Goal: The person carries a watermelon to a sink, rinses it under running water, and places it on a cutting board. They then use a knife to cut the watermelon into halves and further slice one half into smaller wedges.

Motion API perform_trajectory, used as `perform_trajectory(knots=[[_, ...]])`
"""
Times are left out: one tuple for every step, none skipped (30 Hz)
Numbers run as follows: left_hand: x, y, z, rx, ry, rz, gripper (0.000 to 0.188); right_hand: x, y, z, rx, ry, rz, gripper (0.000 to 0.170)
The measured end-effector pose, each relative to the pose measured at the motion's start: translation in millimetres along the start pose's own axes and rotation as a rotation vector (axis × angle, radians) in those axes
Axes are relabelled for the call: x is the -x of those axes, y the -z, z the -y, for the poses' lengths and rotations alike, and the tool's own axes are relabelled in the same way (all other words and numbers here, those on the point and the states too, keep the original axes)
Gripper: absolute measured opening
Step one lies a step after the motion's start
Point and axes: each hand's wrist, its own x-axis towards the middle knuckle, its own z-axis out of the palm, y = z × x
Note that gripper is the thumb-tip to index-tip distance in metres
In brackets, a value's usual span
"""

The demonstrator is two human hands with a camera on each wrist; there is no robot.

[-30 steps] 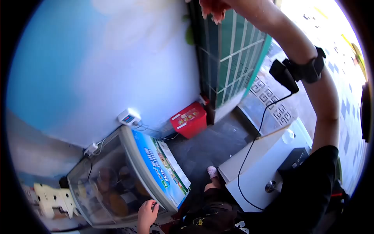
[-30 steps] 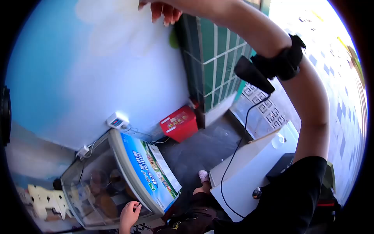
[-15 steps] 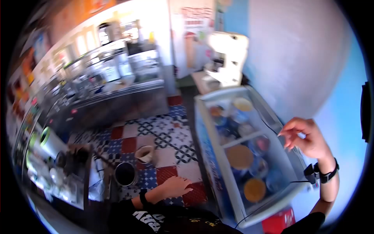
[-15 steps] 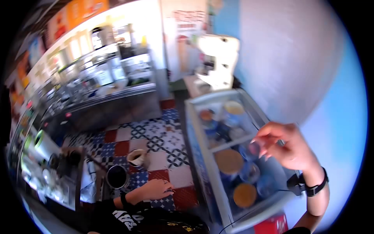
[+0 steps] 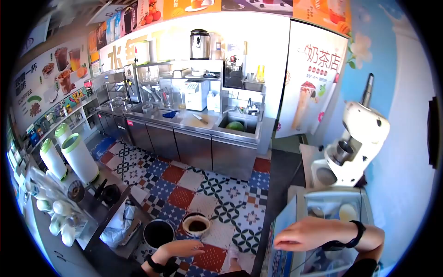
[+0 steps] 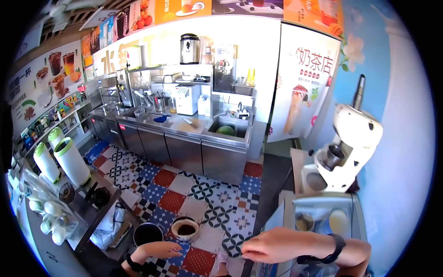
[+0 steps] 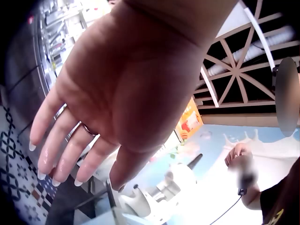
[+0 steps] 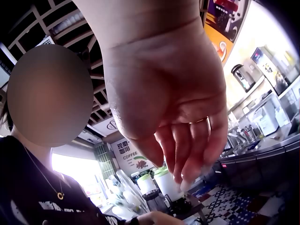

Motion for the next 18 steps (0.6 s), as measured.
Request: perform_trajectory(knots=[[-19.5,25.0,11.0,0.017,0.005,-0.031,0.048,-12.2,13.2,-34.1,-0.014,-0.029,0.067,0.022],[-40.1,55.9,14.4,-0.032,0.140,-0.047,0.044,-21.7,27.2,-70.6,-0.021,-0.037,0.141,0.024],[-62.9,90.5,20.8,-0.084,0.138,-0.153,0.041,-35.0,46.0,-109.6,-0.019,-0.043,0.205,0.025],[-79.5,119.7,30.1,-0.136,0.145,-0.240,0.037,-49.1,63.0,-154.1,-0.029,-0.060,0.202,0.026],[-89.2,144.5,24.8,-0.173,0.157,-0.310,0.033,-64.6,76.3,-191.9,-0.060,-0.081,0.212,0.026],[-99.4,168.2,18.7,-0.229,0.201,-0.475,0.032,-81.2,99.3,-224.4,-0.071,-0.086,0.206,0.026],[-110.2,192.4,7.3,-0.316,0.174,-0.647,0.033,-99.4,112.2,-262.2,-0.106,-0.126,0.199,0.024],[-122.1,214.3,12.1,-0.305,0.169,-0.658,0.035,-118.5,125.3,-296.0,-0.116,-0.090,0.164,0.023],[-132.3,232.5,21.3,-0.293,0.163,-0.669,0.037,-137.8,139.4,-322.5,-0.089,-0.114,0.169,0.023],[-143.3,244.7,28.3,-0.173,0.205,-0.633,0.038,-159.5,150.1,-352.3,-0.121,-0.076,0.189,0.023],[-154.4,257.6,34.6,-0.059,0.244,-0.599,0.038,-180.7,160.2,-376.8,-0.121,-0.103,0.210,0.023],[-167.4,273.7,44.0,0.045,0.282,-0.567,0.039,-202.8,168.9,-402.8,-0.116,-0.124,0.248,0.024],[-182.0,288.8,57.0,0.122,0.314,-0.537,0.038,-225.5,175.7,-429.4,-0.111,-0.143,0.281,0.025],[-197.6,301.6,72.5,0.199,0.344,-0.507,0.037,-247.6,179.8,-456.5,-0.146,-0.146,0.268,0.025],[-215.0,315.1,91.5,0.274,0.368,-0.482,0.036,-269.7,182.7,-485.5,-0.173,-0.151,0.253,0.025],[-235.0,328.0,121.6,0.281,0.398,-0.467,0.033,-293.9,185.8,-519.5,-0.193,-0.158,0.235,0.025],[-254.2,347.6,146.0,0.306,0.390,-0.469,0.033,-320.1,179.8,-564.8,-0.237,-0.124,0.233,0.025],[-280.4,371.0,172.1,0.335,0.372,-0.470,0.032,-345.1,173.0,-610.9,-0.379,-0.175,0.190,0.024]])
